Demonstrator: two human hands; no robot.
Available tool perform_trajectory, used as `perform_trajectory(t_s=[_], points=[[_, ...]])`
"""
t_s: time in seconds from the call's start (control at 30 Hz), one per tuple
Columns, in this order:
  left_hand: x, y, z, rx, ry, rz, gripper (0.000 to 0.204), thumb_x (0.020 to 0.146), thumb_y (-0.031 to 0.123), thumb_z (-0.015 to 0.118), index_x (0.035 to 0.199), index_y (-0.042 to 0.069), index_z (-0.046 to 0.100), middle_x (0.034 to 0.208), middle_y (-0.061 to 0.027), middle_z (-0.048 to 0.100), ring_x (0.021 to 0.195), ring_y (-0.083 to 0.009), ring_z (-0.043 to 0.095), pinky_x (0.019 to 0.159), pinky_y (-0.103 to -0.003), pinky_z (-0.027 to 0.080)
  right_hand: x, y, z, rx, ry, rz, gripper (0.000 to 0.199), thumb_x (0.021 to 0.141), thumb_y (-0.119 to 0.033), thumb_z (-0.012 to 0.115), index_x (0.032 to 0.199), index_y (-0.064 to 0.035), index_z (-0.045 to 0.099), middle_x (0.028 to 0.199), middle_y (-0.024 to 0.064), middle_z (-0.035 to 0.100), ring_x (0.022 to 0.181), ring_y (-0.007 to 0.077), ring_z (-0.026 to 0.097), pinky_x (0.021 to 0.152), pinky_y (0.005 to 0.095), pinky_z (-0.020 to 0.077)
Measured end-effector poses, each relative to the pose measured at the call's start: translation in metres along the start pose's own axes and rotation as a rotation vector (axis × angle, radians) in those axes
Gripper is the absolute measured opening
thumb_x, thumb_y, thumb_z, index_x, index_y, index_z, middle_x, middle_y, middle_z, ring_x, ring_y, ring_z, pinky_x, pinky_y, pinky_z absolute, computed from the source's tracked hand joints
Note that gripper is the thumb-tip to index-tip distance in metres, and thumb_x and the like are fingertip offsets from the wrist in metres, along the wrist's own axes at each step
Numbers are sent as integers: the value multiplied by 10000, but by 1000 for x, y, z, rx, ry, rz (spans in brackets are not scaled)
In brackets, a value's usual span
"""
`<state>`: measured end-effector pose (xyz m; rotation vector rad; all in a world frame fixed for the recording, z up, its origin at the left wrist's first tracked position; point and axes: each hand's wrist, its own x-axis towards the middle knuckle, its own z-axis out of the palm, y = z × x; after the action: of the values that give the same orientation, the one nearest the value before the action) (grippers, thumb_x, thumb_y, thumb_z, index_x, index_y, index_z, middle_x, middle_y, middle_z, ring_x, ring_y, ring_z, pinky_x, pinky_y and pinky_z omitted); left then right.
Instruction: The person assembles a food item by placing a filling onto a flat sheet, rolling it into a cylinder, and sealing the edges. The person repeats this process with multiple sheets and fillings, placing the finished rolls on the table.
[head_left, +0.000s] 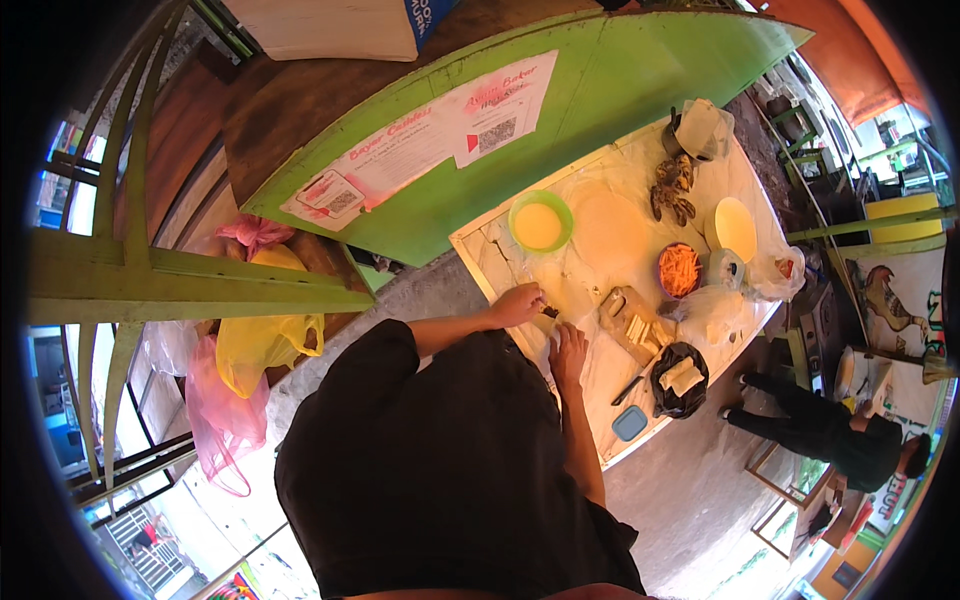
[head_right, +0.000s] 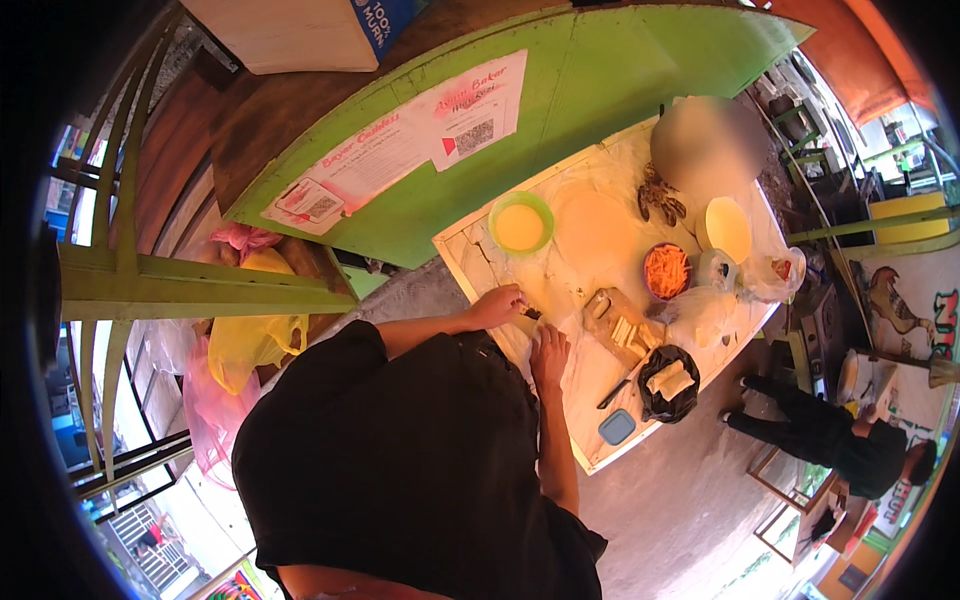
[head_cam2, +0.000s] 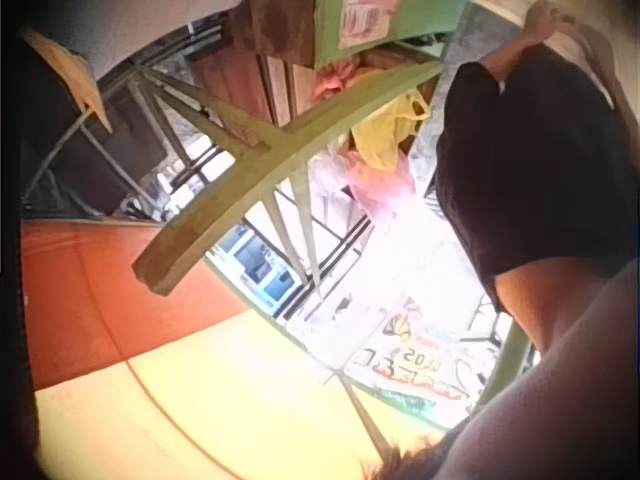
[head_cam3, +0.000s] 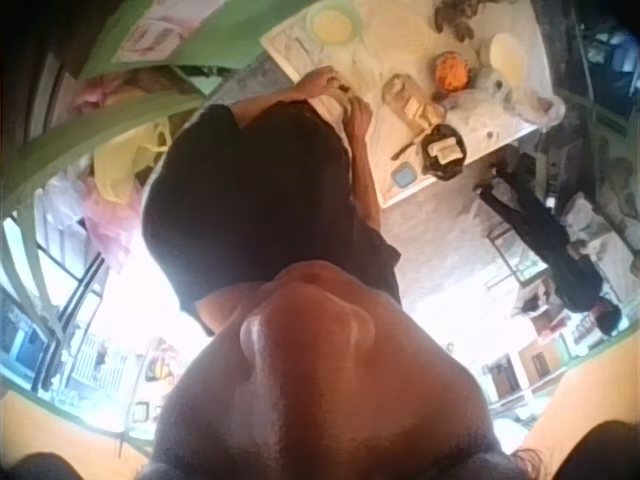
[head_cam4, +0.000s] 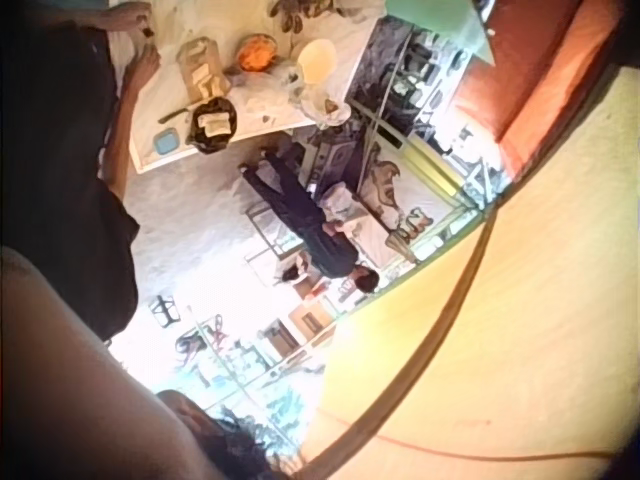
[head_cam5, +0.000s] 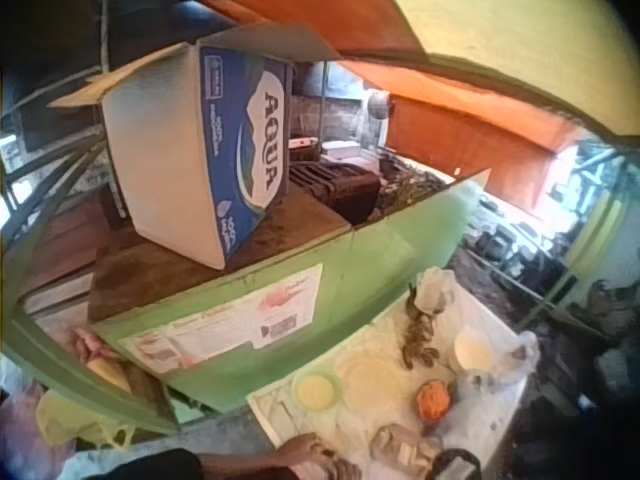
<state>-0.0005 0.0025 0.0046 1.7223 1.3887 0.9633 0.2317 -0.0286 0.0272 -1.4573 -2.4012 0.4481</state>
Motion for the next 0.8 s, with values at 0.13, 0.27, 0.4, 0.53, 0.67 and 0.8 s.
perform_trajectory(t_s=[0.13,0.27,0.4,0.53,0.67,0.8], points=[[-12,-19,-6,-25,143,-187,138,919,67,630,1012,-5,703,914,-173,660,895,-363,689,789,-447,552,1,-11,-4,16,-13,40,365,924,-92,731,1284,-68,678,1335,122,663,1244,351,591,1012,481,479],[-18,-27,-9,-60,31,-337,204,905,98,676,1068,-21,705,896,-170,687,850,-326,702,769,-430,556,-4,-12,-2,27,-18,81,391,944,-77,695,1334,-73,668,1387,123,643,1268,355,582,1026,484,481],[-11,-24,-14,-83,-76,-475,308,921,153,714,1177,-17,697,940,-148,734,845,-265,721,771,-387,569,-8,-11,0,27,-40,103,400,953,-58,665,1353,-65,662,1433,131,621,1289,365,569,1040,489,481],[-1,-24,-23,21,-158,-562,434,921,214,740,1284,-10,657,1015,-165,763,909,-281,748,809,-381,585,-7,-12,0,47,-12,111,412,957,-47,650,1369,-65,653,1466,133,601,1294,373,560,1044,495,482],[2,-18,-22,-49,-239,-655,502,902,232,764,1330,7,628,1020,-156,757,940,-274,745,818,-392,585,-8,-14,-3,69,-14,131,418,963,-50,646,1380,-72,642,1479,129,590,1289,376,557,1042,497,485],[3,-22,-18,-110,-221,-704,576,882,234,793,1364,3,578,989,-145,733,929,-265,731,805,-388,580,-7,-18,1,103,22,144,406,970,-64,649,1375,-76,638,1459,129,594,1279,382,557,1034,500,488]])
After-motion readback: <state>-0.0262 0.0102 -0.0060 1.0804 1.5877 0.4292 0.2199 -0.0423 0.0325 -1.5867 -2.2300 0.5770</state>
